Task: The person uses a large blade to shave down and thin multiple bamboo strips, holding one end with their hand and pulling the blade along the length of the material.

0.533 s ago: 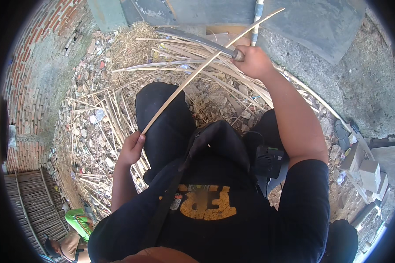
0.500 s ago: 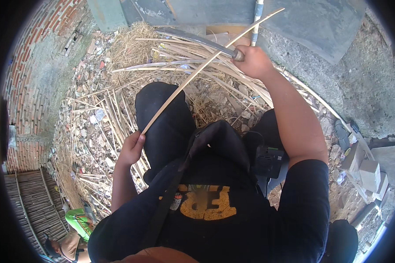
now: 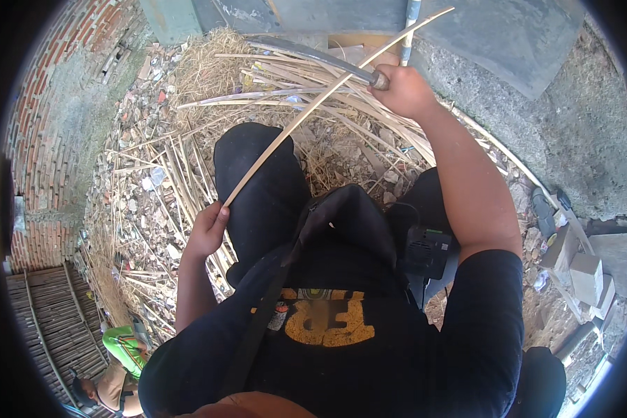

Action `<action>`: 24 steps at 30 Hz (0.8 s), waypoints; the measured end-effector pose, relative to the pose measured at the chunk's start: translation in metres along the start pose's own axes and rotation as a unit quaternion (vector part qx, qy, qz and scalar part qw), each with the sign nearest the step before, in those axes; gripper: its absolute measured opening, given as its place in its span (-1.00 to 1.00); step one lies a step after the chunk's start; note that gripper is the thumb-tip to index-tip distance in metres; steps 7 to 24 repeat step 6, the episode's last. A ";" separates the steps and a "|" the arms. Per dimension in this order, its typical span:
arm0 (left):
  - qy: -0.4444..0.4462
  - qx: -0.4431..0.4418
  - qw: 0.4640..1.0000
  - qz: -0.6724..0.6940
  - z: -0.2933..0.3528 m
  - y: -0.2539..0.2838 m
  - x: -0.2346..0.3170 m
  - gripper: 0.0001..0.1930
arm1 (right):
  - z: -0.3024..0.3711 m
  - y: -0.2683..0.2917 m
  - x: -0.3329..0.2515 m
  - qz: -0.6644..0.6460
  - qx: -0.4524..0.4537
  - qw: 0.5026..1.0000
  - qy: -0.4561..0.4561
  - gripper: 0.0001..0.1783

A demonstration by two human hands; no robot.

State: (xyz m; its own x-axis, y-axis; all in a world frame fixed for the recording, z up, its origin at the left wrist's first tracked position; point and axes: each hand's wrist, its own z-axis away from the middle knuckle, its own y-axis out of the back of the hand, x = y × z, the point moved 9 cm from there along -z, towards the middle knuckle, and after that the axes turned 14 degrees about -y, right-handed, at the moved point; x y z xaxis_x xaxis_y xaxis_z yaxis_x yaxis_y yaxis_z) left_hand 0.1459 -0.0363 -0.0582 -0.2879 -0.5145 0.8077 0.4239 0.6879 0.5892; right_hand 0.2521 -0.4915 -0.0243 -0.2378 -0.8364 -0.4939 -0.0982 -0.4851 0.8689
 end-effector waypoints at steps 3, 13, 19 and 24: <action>0.001 0.000 1.000 -0.006 0.001 0.000 -0.001 -0.51 | 0.000 0.000 0.000 0.000 0.004 1.000 -0.001 -0.67; -0.004 -0.009 0.999 -0.036 0.001 0.002 -0.004 -0.53 | -0.001 -0.002 0.002 -0.005 0.001 1.000 0.001 -0.67; -0.004 -0.009 0.999 -0.036 0.001 0.002 -0.004 -0.53 | -0.001 -0.002 0.002 -0.005 0.001 1.000 0.001 -0.67; -0.004 -0.009 0.999 -0.036 0.001 0.002 -0.004 -0.53 | -0.001 -0.002 0.002 -0.005 0.001 1.000 0.001 -0.67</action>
